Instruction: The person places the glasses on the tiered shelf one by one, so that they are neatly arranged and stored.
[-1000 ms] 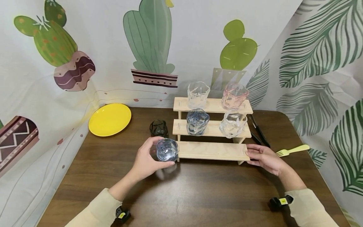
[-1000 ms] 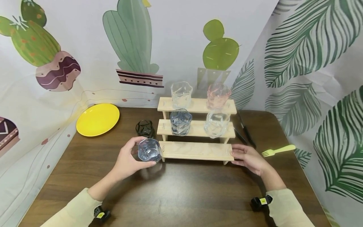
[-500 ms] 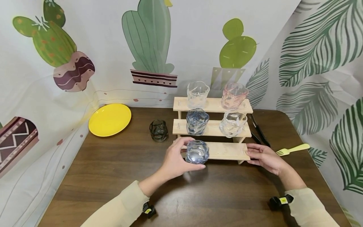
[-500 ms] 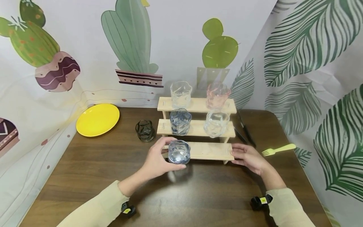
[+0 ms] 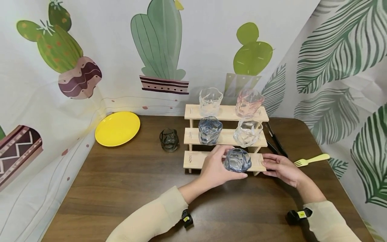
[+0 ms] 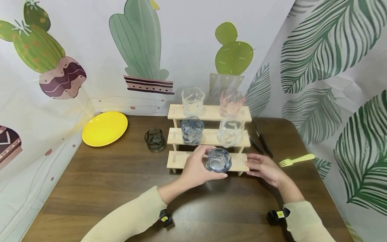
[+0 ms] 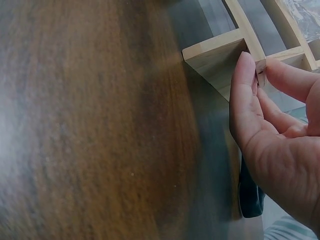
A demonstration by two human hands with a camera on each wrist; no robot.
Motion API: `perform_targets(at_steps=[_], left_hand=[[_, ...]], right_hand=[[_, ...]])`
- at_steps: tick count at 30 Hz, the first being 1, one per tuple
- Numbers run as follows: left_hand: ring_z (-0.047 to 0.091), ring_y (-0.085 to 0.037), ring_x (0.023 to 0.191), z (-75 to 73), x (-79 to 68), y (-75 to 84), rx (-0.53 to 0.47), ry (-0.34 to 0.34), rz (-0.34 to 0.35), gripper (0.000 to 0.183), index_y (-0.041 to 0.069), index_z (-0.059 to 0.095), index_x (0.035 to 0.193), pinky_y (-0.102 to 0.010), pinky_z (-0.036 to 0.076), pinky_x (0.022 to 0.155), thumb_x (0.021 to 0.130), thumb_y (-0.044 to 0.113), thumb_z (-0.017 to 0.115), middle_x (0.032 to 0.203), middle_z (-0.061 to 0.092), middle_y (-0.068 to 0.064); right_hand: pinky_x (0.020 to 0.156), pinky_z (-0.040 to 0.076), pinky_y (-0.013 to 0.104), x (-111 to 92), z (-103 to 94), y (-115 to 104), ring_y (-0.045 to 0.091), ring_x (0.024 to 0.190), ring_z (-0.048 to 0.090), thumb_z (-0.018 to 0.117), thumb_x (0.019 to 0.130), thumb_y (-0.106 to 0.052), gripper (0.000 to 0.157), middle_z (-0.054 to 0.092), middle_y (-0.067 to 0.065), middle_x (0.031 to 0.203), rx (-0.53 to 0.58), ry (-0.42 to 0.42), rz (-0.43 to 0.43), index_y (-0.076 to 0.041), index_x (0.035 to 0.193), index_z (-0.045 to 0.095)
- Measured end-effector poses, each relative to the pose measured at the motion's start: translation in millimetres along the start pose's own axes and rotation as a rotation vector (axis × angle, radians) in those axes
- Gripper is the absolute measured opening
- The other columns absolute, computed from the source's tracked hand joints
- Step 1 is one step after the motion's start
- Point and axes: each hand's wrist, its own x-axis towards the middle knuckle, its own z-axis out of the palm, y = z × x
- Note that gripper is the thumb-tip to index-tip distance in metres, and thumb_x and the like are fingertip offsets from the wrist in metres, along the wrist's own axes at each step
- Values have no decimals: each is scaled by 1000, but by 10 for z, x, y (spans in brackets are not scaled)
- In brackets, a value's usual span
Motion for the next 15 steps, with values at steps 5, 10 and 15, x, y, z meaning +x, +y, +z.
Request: perform_targets(at_steps=[5,10,15], left_hand=[[54,-2,98,156,85,6,52,8,11,91,21,61,133,-13,46,81,58,53,100,118,61,9],[56,-1,103,253,133,21,72,9,-25,90,23,61,133,-14,45,86,58,54,100,120,61,10],[56,-2,113,321,146,52,62,15,-57,90,24,61,133,-19,46,94,58,54,100,124,60,10]], right_hand=[[86,60,33,-2,4,2,15,102,68,55,106,-1,58,66,2,118,5,-1,0,19,150,23],[87,60,33,-2,10,-6,15,104,68,55,106,-2,61,66,1,119,9,-15,-4,21,151,20],[88,59,34,-3,9,-9,14,105,68,56,106,-3,61,67,0,120,-3,-13,1,20,151,21]])
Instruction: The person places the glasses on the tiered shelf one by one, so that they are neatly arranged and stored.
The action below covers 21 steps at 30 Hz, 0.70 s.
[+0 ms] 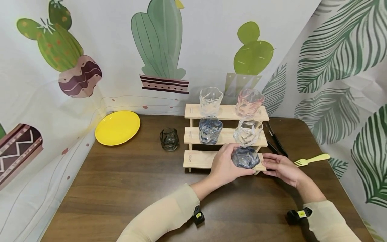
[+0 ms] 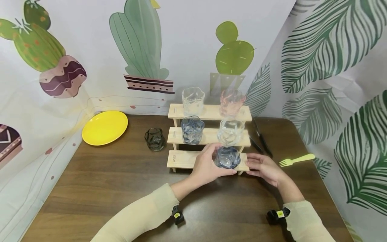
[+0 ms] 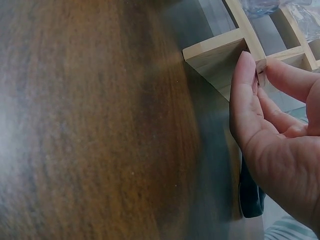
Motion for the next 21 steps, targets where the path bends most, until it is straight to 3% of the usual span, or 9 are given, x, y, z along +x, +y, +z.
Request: perform_targets(at_steps=[10,15,21], left_hand=[[56,-3,110,58,-21,43,-15,14,-20,92,25,58,135,-18,46,94,59,54,100,122,58,9],[54,-4,110,53,-40,59,-17,-10,-36,94,24,55,139,-21,46,94,62,55,98,123,57,9],[57,-10,111,6,-63,50,-27,-35,-30,99,23,50,144,-23,47,94,64,57,96,124,56,7]], right_hand=[[89,59,34,12,-23,13,15,105,68,57,106,-3,46,67,2,119,12,3,-3,9,146,38],[89,59,35,15,-28,25,15,105,68,57,106,-4,43,67,2,119,13,-4,-3,6,144,40],[88,60,34,4,-34,41,15,105,68,55,106,-1,31,68,1,119,23,-28,-38,-7,136,51]])
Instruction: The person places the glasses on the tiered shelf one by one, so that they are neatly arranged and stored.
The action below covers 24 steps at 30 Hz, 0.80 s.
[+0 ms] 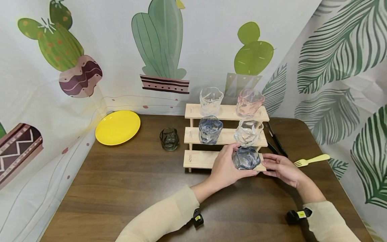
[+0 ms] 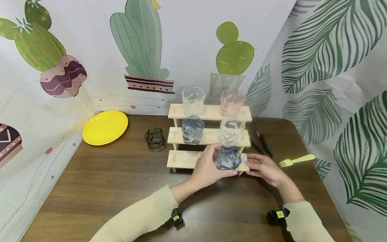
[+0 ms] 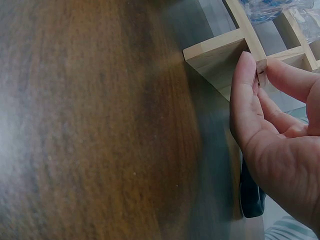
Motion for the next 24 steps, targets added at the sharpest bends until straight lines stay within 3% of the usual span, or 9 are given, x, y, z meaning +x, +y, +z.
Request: perform_targets(at_steps=[8,14,18,24], left_hand=[[59,-15,118,-187,-103,-72,-49,-54,21,99,24,50,146,-26,49,97,64,55,97,131,58,6],[60,-22,119,-438,-262,-156,-198,-68,74,89,23,52,143,-29,54,97,69,42,98,131,58,6],[61,-28,117,-627,-354,-260,-262,-28,122,79,17,56,138,-33,56,94,73,32,97,129,61,1],[64,-33,113,-941,-471,-464,-289,54,115,69,7,60,133,-41,59,91,76,24,96,125,65,-15]], right_hand=[[87,60,34,-10,6,-6,16,104,69,53,106,1,29,69,3,118,31,-13,-18,-10,133,55],[88,60,35,-8,1,-4,17,105,69,53,106,2,29,68,3,119,35,-13,-17,-10,133,54],[88,60,35,-8,1,-8,16,105,69,53,106,1,29,68,3,118,34,-9,-15,-8,134,53],[88,60,35,-15,5,-7,16,105,68,53,106,1,32,68,3,118,36,-9,-11,-3,138,49]])
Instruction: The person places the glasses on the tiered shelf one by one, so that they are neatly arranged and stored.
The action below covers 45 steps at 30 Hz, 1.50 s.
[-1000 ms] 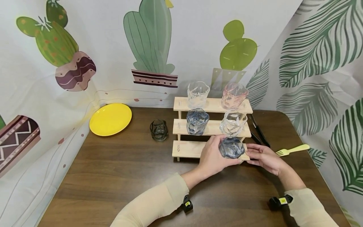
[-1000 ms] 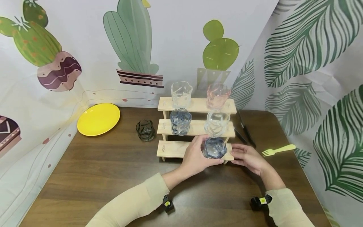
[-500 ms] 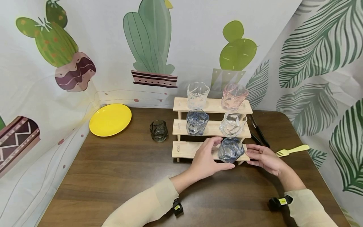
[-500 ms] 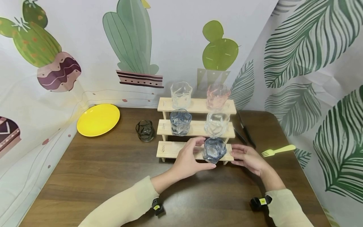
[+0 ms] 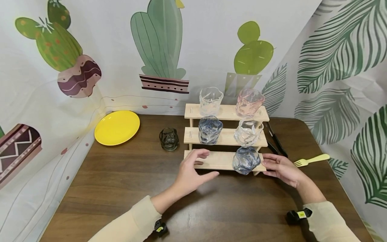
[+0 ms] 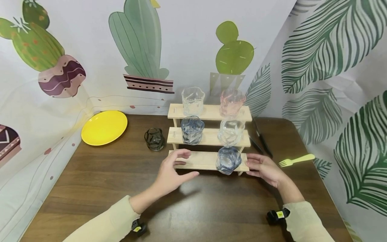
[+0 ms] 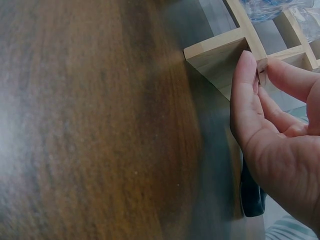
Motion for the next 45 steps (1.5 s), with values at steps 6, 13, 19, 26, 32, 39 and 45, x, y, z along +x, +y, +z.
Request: perform_targets(at_steps=[6,13,19,26,32,39,45], left_hand=[[65,-33,111,-409,-73,-118,79,105,9,65,8,62,131,-42,59,89,76,17,95,124,66,-12],[60,-26,118,-772,-27,-237,166,306,-11,58,9,64,128,-48,55,95,77,12,93,129,63,-7],[46,-21,133,-960,98,-405,264,414,-86,71,11,60,137,-52,44,102,76,20,94,148,49,-6],[42,-26,138,-1073,213,-656,245,332,-275,95,16,43,154,-51,39,110,76,29,94,155,41,-10],[42,-29,142,-1106,289,-849,178,226,-347,109,17,30,161,-51,35,116,74,28,96,159,38,-16],[48,-34,137,-1119,319,-995,233,178,-414,107,19,29,160,-55,38,112,76,31,95,156,45,-13],[52,-36,131,-1130,349,-1058,251,199,-434,98,17,38,156,-55,43,108,77,31,94,149,51,-14]], right_hand=[[89,60,35,13,-17,29,16,104,69,55,106,0,28,68,2,118,-13,11,14,-14,131,55],[88,60,35,25,-15,33,16,104,69,56,106,-1,28,68,2,118,-21,18,9,-14,131,54],[88,60,35,30,-18,42,16,104,69,55,106,-1,28,69,2,118,-18,16,4,-14,130,54],[89,60,36,24,-22,53,16,105,68,56,106,-2,29,67,3,119,-35,21,10,-10,134,52],[89,60,35,15,-26,52,16,105,68,54,106,-1,29,67,3,119,-30,11,2,-9,134,51],[88,60,35,10,-10,42,16,105,69,55,106,-1,30,68,2,119,-27,14,12,-8,135,51],[88,60,35,18,0,23,16,105,69,56,106,-2,42,68,2,119,-32,15,14,5,144,42]])
